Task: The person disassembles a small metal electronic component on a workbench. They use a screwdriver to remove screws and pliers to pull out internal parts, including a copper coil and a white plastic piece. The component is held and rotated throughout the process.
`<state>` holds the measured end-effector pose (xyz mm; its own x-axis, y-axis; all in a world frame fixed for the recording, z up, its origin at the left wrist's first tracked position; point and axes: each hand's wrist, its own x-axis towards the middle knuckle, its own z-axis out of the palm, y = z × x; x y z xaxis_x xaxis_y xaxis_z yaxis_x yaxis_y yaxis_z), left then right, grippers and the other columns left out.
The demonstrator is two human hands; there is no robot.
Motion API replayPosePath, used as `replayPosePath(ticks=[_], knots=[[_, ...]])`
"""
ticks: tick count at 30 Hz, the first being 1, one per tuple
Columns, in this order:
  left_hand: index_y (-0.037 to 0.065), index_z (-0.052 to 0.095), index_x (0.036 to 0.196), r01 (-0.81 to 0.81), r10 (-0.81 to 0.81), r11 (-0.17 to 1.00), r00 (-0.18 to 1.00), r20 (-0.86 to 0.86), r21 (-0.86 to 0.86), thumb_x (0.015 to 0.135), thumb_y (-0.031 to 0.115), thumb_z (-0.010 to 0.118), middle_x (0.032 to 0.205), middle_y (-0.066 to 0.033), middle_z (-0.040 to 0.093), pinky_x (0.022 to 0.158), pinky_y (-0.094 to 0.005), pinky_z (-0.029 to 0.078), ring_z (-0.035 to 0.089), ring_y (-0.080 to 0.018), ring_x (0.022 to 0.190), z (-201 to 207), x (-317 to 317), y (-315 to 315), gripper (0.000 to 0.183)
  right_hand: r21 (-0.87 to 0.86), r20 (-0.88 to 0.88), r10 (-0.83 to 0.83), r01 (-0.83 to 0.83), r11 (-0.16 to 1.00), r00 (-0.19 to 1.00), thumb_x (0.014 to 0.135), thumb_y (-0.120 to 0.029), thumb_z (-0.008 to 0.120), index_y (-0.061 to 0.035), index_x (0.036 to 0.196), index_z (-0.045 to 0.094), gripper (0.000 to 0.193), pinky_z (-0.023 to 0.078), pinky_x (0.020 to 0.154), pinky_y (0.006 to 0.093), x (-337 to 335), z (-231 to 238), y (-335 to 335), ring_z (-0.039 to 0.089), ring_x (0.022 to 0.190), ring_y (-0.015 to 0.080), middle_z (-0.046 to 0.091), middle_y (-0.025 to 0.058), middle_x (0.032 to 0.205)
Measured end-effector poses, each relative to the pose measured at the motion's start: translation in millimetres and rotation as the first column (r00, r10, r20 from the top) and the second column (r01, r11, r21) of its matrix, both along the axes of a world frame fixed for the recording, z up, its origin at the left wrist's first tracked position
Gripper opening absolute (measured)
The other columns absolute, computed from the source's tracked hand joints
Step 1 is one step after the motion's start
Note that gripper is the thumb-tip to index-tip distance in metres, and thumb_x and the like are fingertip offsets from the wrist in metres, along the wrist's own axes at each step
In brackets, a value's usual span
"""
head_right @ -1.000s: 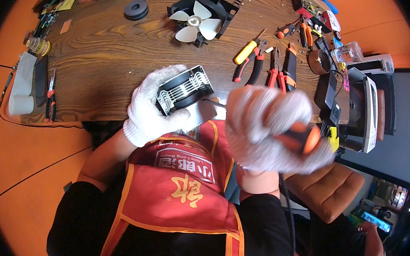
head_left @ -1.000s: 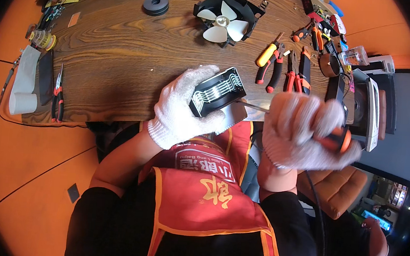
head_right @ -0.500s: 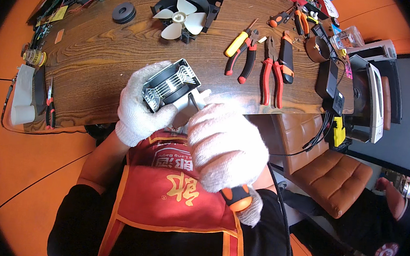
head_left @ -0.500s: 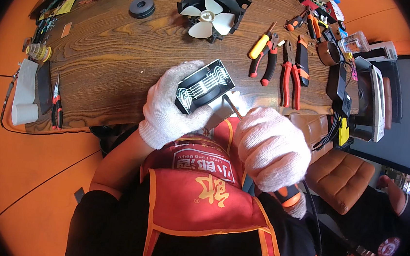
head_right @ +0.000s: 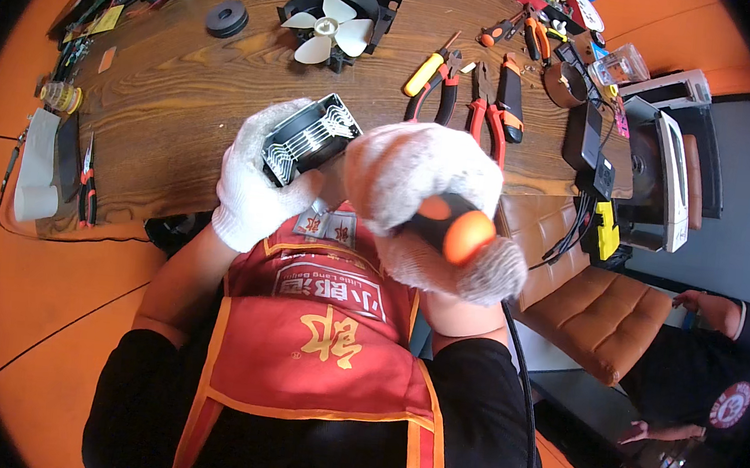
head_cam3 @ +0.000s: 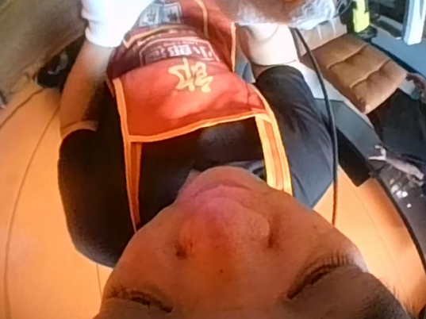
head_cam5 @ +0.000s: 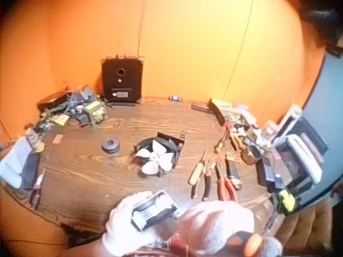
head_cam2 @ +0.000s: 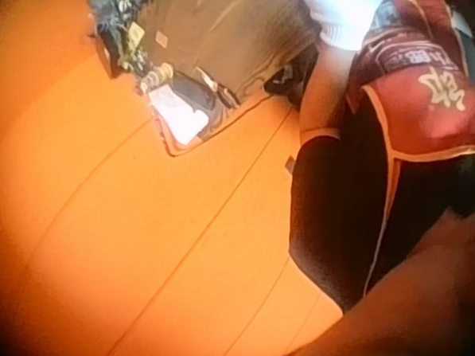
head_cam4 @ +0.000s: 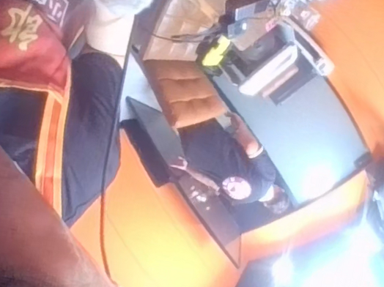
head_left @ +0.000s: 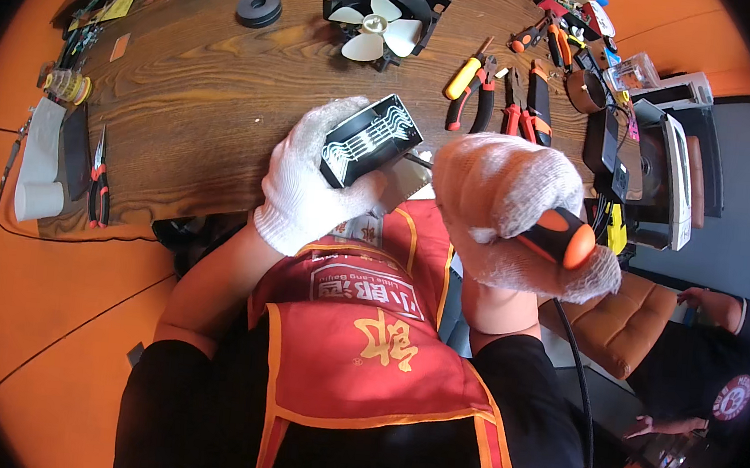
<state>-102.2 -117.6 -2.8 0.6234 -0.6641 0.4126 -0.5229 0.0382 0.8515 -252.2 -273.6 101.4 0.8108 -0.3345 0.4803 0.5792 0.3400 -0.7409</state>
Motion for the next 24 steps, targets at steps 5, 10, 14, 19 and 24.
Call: replayPosePath(ticks=[5,10,14,19,24], knots=[[0.007,0.066,0.142,0.031,-0.031,1.000,1.000,0.004,0.001,0.075,0.017,0.094,0.132,-0.0163,0.074,0.103,-0.0453,0.061,0.075,-0.0365,0.121,4.9,1.5,1.0,0.073,-0.114,0.026,-0.049,0.052,0.992,0.998,0.094,-0.060,0.072,-0.0064,0.088,0.068,0.054,0.051,0.065,0.0374,-3.4,4.2,8.3,0.064,0.068,0.0246,0.065,0.0081,0.077],[0.003,0.062,0.146,0.122,-0.117,0.992,0.988,-0.098,0.040,0.080,0.013,0.093,0.135,-0.0177,0.075,0.105,-0.0424,0.059,0.074,-0.0290,0.123,16.7,9.4,-0.8,0.073,-0.487,0.021,-0.179,0.166,0.857,0.984,0.091,-0.066,0.067,-0.0052,0.084,0.066,0.061,0.049,0.061,0.0352,-4.4,2.3,11.5,0.062,0.064,0.0228,0.063,0.0075,0.074],[0.002,0.056,0.154,0.225,-0.216,0.968,0.972,-0.091,0.111,0.077,0.019,0.096,0.142,-0.0198,0.070,0.113,-0.0427,0.055,0.071,-0.0305,0.131,18.5,23.6,3.0,0.088,-0.261,-0.060,-0.241,0.218,0.940,0.969,0.090,-0.096,0.055,-0.0070,0.086,0.062,0.090,0.042,0.054,0.0338,8.6,-0.2,9.5,0.054,0.059,0.0190,0.058,0.0050,0.069],[0.000,0.046,0.165,0.232,-0.259,0.952,0.958,0.120,0.198,0.069,0.026,0.103,0.159,-0.0218,0.058,0.123,-0.0440,0.048,0.061,-0.0351,0.146,14.3,41.2,13.1,0.115,0.290,0.184,-0.325,0.264,0.920,0.928,0.100,-0.060,0.075,-0.0078,0.102,0.066,0.053,0.037,0.046,0.0311,-15.2,3.9,-11.8,0.051,0.055,0.0160,0.064,0.0063,0.080],[-0.004,0.048,0.161,0.283,-0.294,0.946,0.955,0.049,0.156,0.074,0.013,0.097,0.164,-0.0236,0.055,0.125,-0.0441,0.047,0.059,-0.0324,0.149,8.5,44.1,9.1,0.101,-0.621,-0.297,-0.810,0.542,0.566,0.506,0.098,-0.019,0.080,-0.0049,0.126,0.069,0.034,0.062,0.084,0.0362,-53.8,-44.6,1.1,0.077,0.091,0.0235,0.077,0.0126,0.102]])
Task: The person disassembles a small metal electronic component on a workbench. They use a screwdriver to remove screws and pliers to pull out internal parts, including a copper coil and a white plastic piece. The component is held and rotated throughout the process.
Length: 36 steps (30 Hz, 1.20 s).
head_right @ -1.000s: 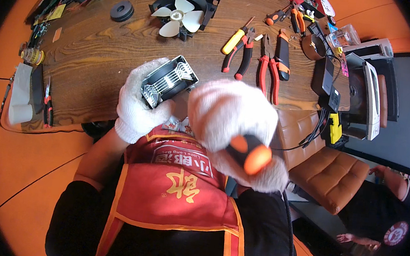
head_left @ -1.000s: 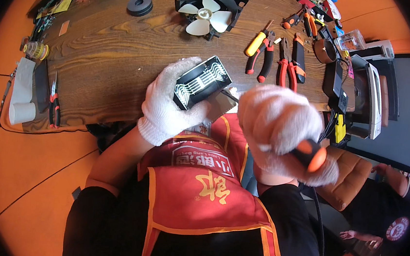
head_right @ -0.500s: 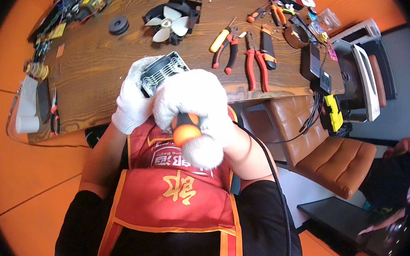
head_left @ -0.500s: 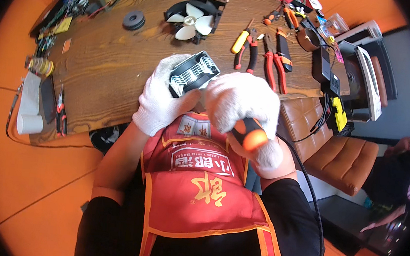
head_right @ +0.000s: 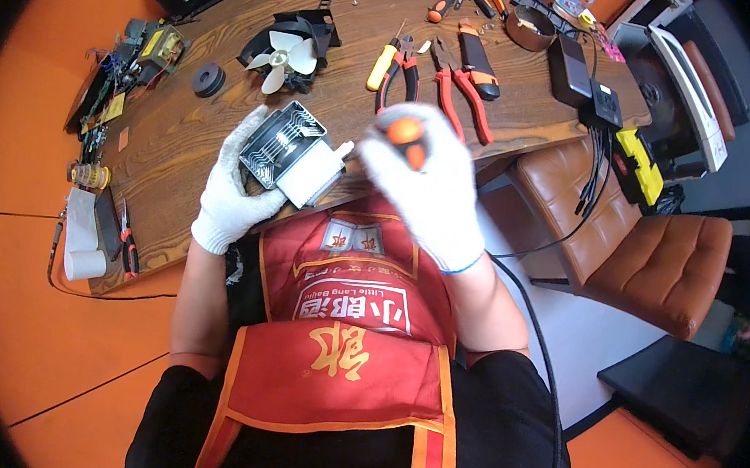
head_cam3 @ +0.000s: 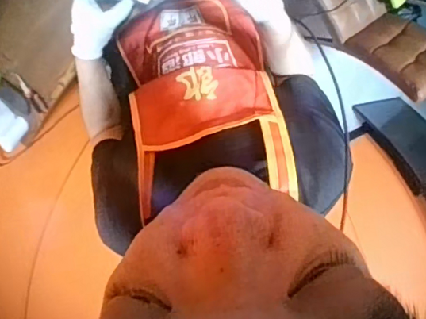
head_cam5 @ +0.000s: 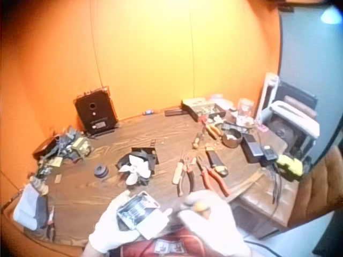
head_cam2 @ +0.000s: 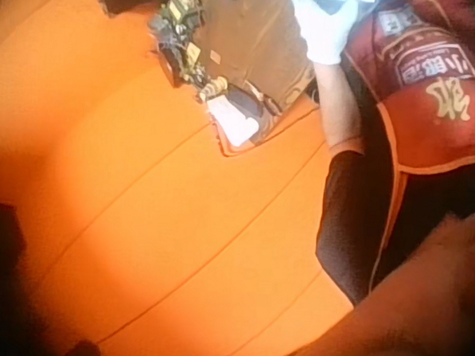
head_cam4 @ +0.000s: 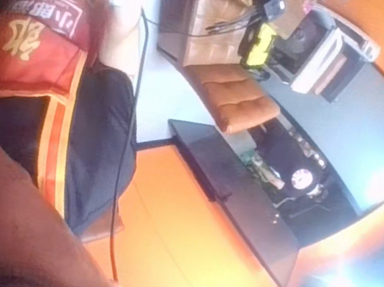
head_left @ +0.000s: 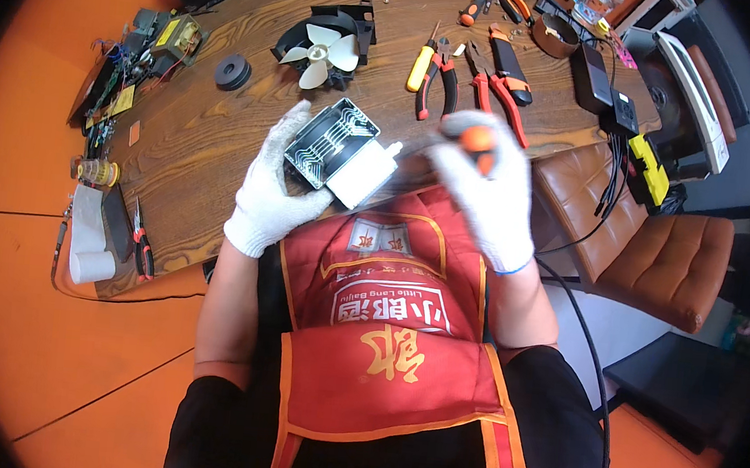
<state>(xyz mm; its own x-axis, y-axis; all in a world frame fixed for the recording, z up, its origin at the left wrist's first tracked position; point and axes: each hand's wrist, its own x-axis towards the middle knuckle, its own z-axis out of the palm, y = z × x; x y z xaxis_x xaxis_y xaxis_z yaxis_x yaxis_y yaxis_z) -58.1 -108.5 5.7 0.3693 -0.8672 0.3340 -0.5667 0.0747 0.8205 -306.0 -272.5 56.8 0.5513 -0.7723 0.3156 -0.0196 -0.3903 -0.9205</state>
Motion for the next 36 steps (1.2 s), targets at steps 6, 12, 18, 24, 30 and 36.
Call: replayPosePath(ticks=[6,12,18,24,30,36], knots=[[-0.005,0.049,0.155,-0.079,0.069,0.997,0.952,-0.297,-0.022,0.080,0.005,0.092,0.148,-0.0171,0.066,0.121,-0.0421,0.052,0.067,-0.0250,0.136,-7.0,-12.6,-2.4,0.087,0.118,-0.146,0.208,-0.192,0.974,0.967,0.090,-0.024,0.081,-0.0022,0.142,0.066,0.059,0.058,0.106,0.0444,13.8,-49.3,23.3,0.073,0.124,0.0414,0.073,0.0216,0.133],[-0.002,0.049,0.155,-0.148,-0.124,0.955,0.586,-0.801,-0.257,0.090,0.024,0.093,0.148,-0.0146,0.067,0.118,-0.0448,0.057,0.068,-0.0267,0.138,5.3,-30.8,0.0,0.084,-0.023,0.051,0.381,-0.380,0.925,0.923,0.080,-0.025,0.093,-0.0024,0.149,0.063,0.078,0.060,0.106,0.0443,15.8,-15.1,11.1,0.075,0.125,0.0380,0.071,0.0219,0.141],[0.001,0.045,0.148,-0.163,-0.087,0.957,0.627,-0.774,-0.240,0.109,0.030,0.073,0.134,-0.0148,0.068,0.096,-0.0372,0.066,0.074,-0.0227,0.119,8.2,-76.9,-1.0,0.056,0.049,0.036,0.073,-0.074,0.996,0.997,0.073,-0.038,0.097,0.0012,0.157,0.053,0.103,0.058,0.110,0.0411,42.9,-11.6,20.7,0.073,0.128,0.0307,0.071,0.0223,0.140],[0.000,0.043,0.141,-0.176,0.007,0.966,0.753,-0.658,-0.191,0.107,0.025,0.070,0.134,-0.0134,0.059,0.097,-0.0370,0.063,0.066,-0.0192,0.118,11.5,-76.5,8.2,0.050,0.332,0.355,0.017,-0.143,0.932,0.935,0.077,-0.019,0.092,0.0025,0.151,0.059,0.084,0.056,0.110,0.0370,43.3,-26.1,21.6,0.069,0.123,0.0208,0.073,0.0135,0.134],[0.002,0.044,0.158,-0.011,-0.210,0.963,0.590,-0.779,-0.268,0.107,0.049,0.070,0.151,-0.0138,0.059,0.112,-0.0403,0.054,0.064,-0.0206,0.132,13.3,-74.9,7.0,0.074,0.476,0.349,0.039,-0.213,0.853,0.936,0.082,-0.017,0.090,0.0029,0.144,0.065,0.070,0.058,0.100,0.0327,46.3,-23.5,22.3,0.071,0.112,0.0172,0.076,0.0105,0.124],[0.006,0.042,0.166,0.028,-0.136,0.990,0.410,-0.902,-0.137,0.107,0.057,0.060,0.160,-0.0197,0.058,0.122,-0.0630,0.049,0.062,-0.0387,0.144,19.4,-62.5,11.5,0.081,0.352,0.112,0.134,-0.165,0.921,0.985,0.091,-0.030,0.091,0.0048,0.136,0.070,0.061,0.060,0.090,0.0312,46.0,-13.1,15.7,0.070,0.099,0.0138,0.078,0.0082,0.110]])
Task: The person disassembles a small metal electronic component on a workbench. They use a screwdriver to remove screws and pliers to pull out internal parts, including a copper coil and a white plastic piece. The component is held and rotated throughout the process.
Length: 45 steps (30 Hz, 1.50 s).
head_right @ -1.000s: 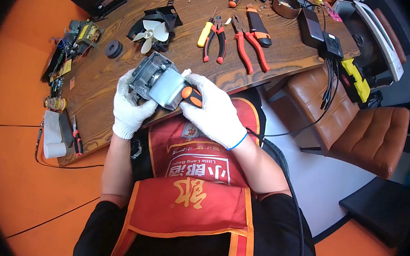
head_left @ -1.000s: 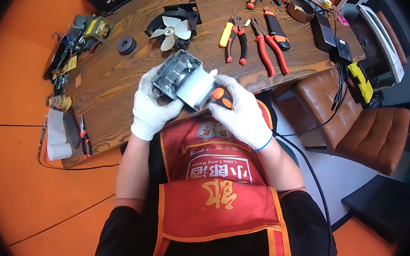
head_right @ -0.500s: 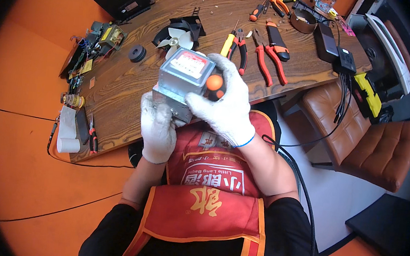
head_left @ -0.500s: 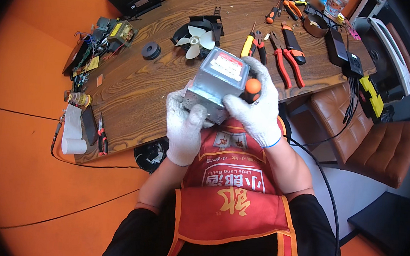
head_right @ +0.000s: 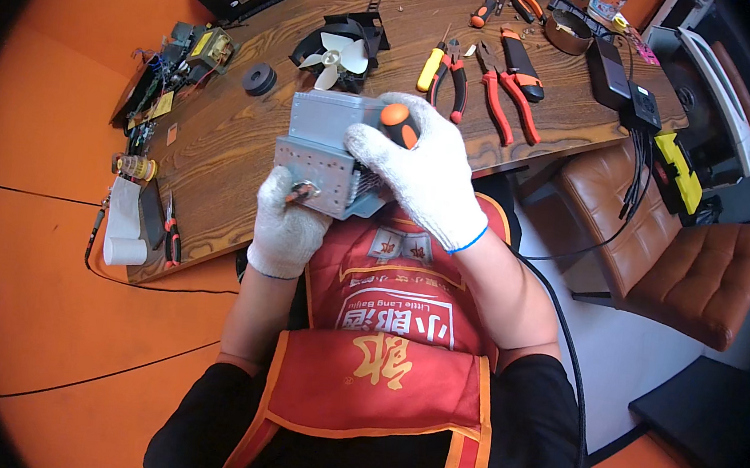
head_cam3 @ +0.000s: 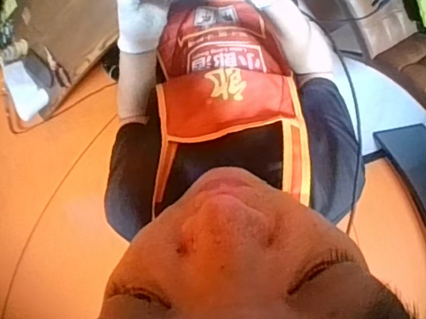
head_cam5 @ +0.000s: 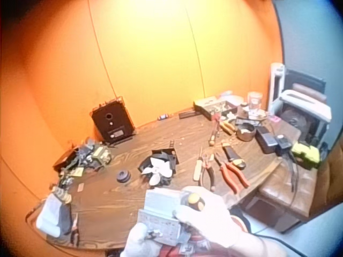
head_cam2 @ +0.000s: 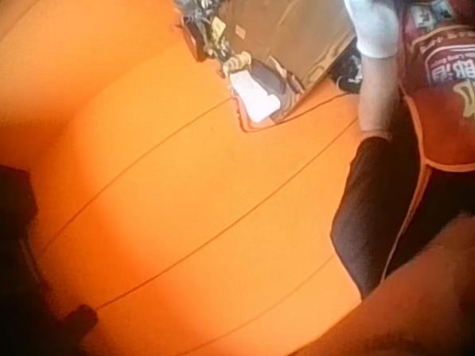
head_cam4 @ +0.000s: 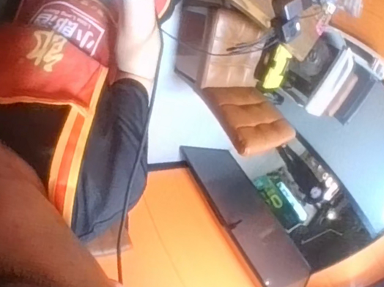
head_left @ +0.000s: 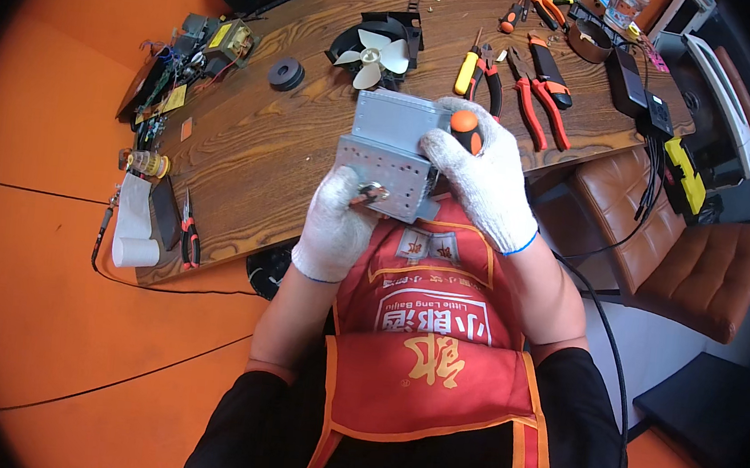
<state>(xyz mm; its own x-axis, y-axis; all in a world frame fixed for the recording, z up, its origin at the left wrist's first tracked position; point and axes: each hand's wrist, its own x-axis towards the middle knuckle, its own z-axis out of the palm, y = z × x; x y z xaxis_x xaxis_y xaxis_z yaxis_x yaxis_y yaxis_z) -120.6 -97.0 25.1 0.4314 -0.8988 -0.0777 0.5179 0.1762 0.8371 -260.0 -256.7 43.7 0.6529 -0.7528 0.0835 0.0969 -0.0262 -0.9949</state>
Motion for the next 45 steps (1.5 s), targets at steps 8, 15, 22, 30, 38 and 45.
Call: replayPosePath(ticks=[8,15,22,30,38,45], knots=[[0.012,0.042,0.170,0.001,-0.088,0.988,0.826,-0.557,-0.156,0.105,0.071,0.041,0.163,-0.0241,0.055,0.120,-0.0744,0.045,0.057,-0.0476,0.146,16.8,-5.1,-2.4,0.087,-0.218,0.066,0.025,-0.010,0.976,0.998,0.097,-0.026,0.088,0.0050,0.138,0.070,0.055,0.058,0.099,0.0316,-10.2,11.1,1.0,0.072,0.107,0.0152,0.079,0.0104,0.117],[0.008,0.049,0.164,0.002,-0.214,0.956,0.693,-0.689,-0.294,0.094,0.087,0.054,0.154,-0.0258,0.059,0.115,-0.0621,0.052,0.062,-0.0436,0.135,17.2,-5.5,-3.0,0.106,0.263,0.394,-0.136,0.030,0.964,0.909,0.108,-0.016,0.068,0.0022,0.125,0.071,0.025,0.050,0.056,0.0264,-41.7,9.2,3.4,0.063,0.063,0.0112,0.080,0.0147,0.104],[0.005,0.048,0.162,-0.050,-0.209,0.945,0.664,-0.718,-0.322,0.097,0.084,0.058,0.149,-0.0242,0.060,0.114,-0.0580,0.052,0.063,-0.0389,0.128,18.1,-8.8,-4.5,0.103,0.186,0.473,-0.331,0.274,0.944,0.817,0.113,-0.063,0.045,0.0009,0.120,0.068,0.068,0.052,0.072,0.0296,-64.2,31.0,-12.2,0.066,0.088,0.0186,0.069,0.0127,0.106],[0.001,0.046,0.160,-0.031,-0.253,0.922,0.705,-0.662,-0.385,0.100,0.078,0.059,0.141,-0.0206,0.060,0.112,-0.0551,0.054,0.062,-0.0356,0.126,8.5,-8.6,-1.3,0.099,0.220,0.596,-0.233,0.123,0.968,0.769,0.114,-0.054,0.060,-0.0029,0.136,0.064,0.056,0.051,0.049,0.0280,-78.3,38.5,-6.4,0.070,0.078,0.0175,0.072,0.0121,0.104],[-0.006,0.044,0.159,0.097,-0.393,0.902,0.591,-0.704,-0.421,0.091,0.061,0.082,0.128,-0.0171,0.056,0.095,-0.0401,0.060,0.062,-0.0285,0.113,6.4,-9.9,2.7,0.103,0.137,0.654,-0.297,0.277,0.951,0.695,0.107,-0.029,0.077,-0.0084,0.154,0.044,0.062,0.065,0.062,0.0363,-73.6,40.0,5.8,0.078,0.086,0.0305,0.074,0.0289,0.117],[0.017,0.056,0.154,0.057,-0.306,0.931,0.663,-0.683,-0.362,0.106,0.057,0.065,0.130,-0.0188,0.063,0.063,-0.0322,0.055,0.069,-0.0296,0.090,-2.2,-11.3,6.7,0.063,0.005,0.601,-0.204,0.252,0.968,0.773,0.108,-0.035,0.075,-0.0087,0.151,0.046,0.058,0.063,0.062,0.0340,-65.5,30.0,17.5,0.076,0.087,0.0294,0.073,0.0249,0.118]])
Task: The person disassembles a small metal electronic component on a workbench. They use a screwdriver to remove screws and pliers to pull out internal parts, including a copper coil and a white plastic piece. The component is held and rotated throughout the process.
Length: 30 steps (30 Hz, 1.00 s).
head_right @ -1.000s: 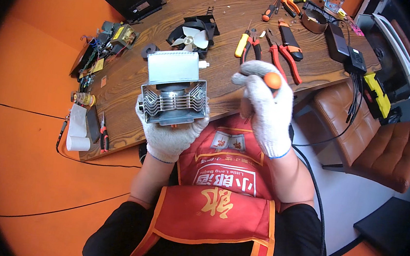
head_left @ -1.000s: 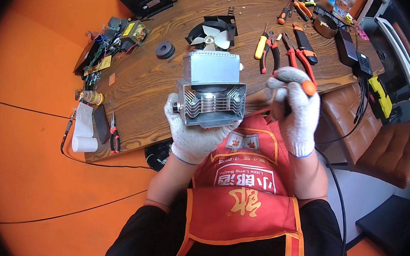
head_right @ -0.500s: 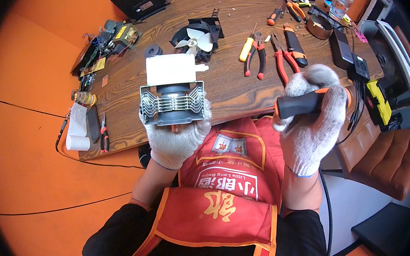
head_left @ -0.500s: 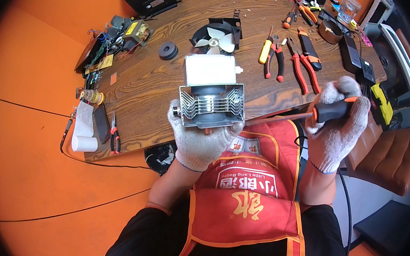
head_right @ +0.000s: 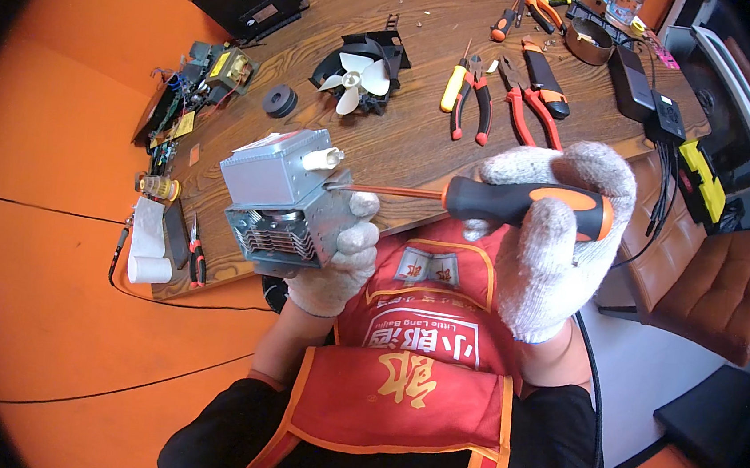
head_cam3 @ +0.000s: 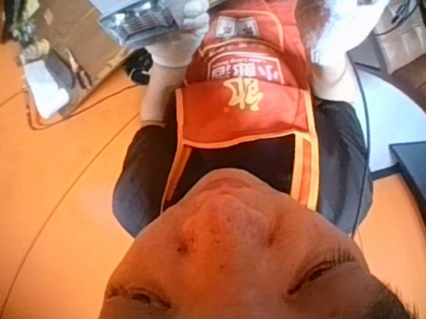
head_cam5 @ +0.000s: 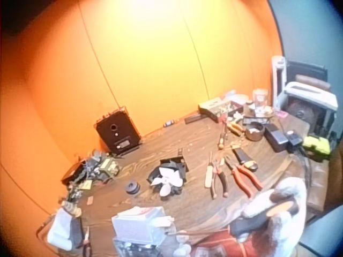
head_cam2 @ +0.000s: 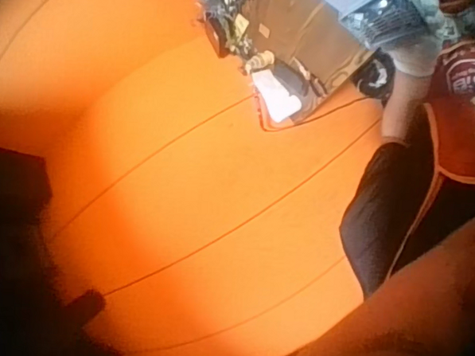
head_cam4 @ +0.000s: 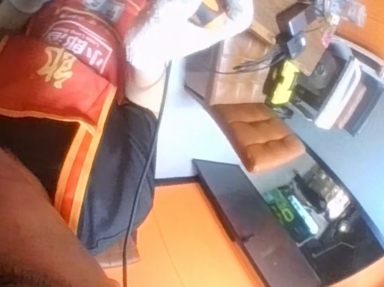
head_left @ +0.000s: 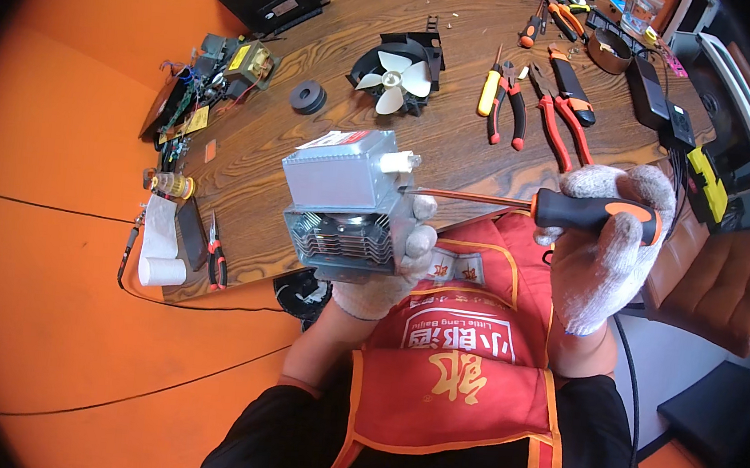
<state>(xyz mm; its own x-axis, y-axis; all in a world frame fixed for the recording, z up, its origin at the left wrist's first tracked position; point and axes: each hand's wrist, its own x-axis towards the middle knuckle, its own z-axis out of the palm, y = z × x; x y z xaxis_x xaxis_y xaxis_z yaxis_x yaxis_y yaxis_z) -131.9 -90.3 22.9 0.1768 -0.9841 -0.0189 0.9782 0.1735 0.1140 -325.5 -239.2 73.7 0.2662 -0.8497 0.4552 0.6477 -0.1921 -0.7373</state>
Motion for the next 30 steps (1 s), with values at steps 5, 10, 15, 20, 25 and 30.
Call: replayPosePath(ticks=[5,10,15,20,25,30], knots=[[0.020,0.062,0.144,0.043,-0.043,0.999,0.998,-0.036,-0.008,0.105,0.060,0.065,0.123,-0.0165,0.064,0.055,-0.0277,0.047,0.067,-0.0237,0.077,-8.7,-0.4,4.5,0.056,-0.056,0.078,-0.002,0.007,0.998,0.997,0.108,-0.036,0.074,-0.0123,0.146,0.053,0.050,0.061,0.070,0.0356,-1.0,-4.2,-4.4,0.071,0.092,0.0268,0.072,0.0199,0.110],[0.019,0.062,0.141,0.042,-0.042,0.999,0.999,-0.006,0.014,0.110,0.058,0.059,0.129,-0.0175,0.066,0.054,-0.0310,0.045,0.063,-0.0229,0.071,-15.7,8.1,3.0,0.050,0.015,-0.110,-0.049,0.051,0.999,0.993,0.104,-0.016,0.076,-0.0095,0.133,0.056,0.036,0.062,0.087,0.0368,4.6,-1.3,-22.9,0.074,0.096,0.0262,0.075,0.0174,0.109],[0.018,0.061,0.143,0.041,-0.043,0.999,0.992,0.116,0.018,0.110,0.061,0.058,0.135,-0.0189,0.066,0.057,-0.0311,0.047,0.062,-0.0230,0.071,-14.0,10.7,7.4,0.054,-0.682,-0.389,-0.279,-0.070,0.728,0.878,0.086,-0.017,0.093,-0.0070,0.105,0.075,0.028,0.063,0.085,0.0392,30.5,-19.0,-30.3,0.079,0.096,0.0329,0.078,0.0161,0.115],[0.019,0.056,0.151,0.097,-0.091,0.991,0.994,0.068,-0.088,0.107,0.055,0.068,0.135,-0.0181,0.066,0.058,-0.0302,0.047,0.061,-0.0201,0.073,-16.7,12.8,8.1,0.058,-0.869,-0.482,-0.489,-0.325,0.373,0.727,0.089,-0.024,0.073,-0.0138,0.112,0.069,0.026,0.056,0.068,0.0417,35.3,-47.2,-19.5,0.071,0.085,0.0292,0.072,0.0116,0.123],[0.019,0.054,0.152,0.156,-0.150,0.969,0.988,0.048,-0.193,0.105,0.051,0.072,0.134,-0.0155,0.067,0.060,-0.0286,0.047,0.060,-0.0179,0.075,-20.8,13.5,3.6,0.059,-0.852,-0.523,-0.579,-0.406,0.330,0.626,0.090,-0.024,0.069,-0.0156,0.121,0.066,0.033,0.056,0.082,0.0453,45.1,-68.8,-20.5,0.069,0.107,0.0311,0.068,0.0120,0.133],[0.017,0.054,0.153,0.015,-0.013,1.000,0.997,-0.081,0.024,0.107,0.058,0.060,0.140,-0.0152,0.062,0.070,-0.0321,0.048,0.058,-0.0225,0.092,-7.4,7.2,5.8,0.062,-0.792,-0.611,-0.548,-0.439,0.425,0.572,0.090,-0.035,0.078,-0.0122,0.122,0.068,0.040,0.054,0.088,0.0464,55.5,-73.5,-28.3,0.067,0.108,0.0329,0.065,0.0126,0.131]])
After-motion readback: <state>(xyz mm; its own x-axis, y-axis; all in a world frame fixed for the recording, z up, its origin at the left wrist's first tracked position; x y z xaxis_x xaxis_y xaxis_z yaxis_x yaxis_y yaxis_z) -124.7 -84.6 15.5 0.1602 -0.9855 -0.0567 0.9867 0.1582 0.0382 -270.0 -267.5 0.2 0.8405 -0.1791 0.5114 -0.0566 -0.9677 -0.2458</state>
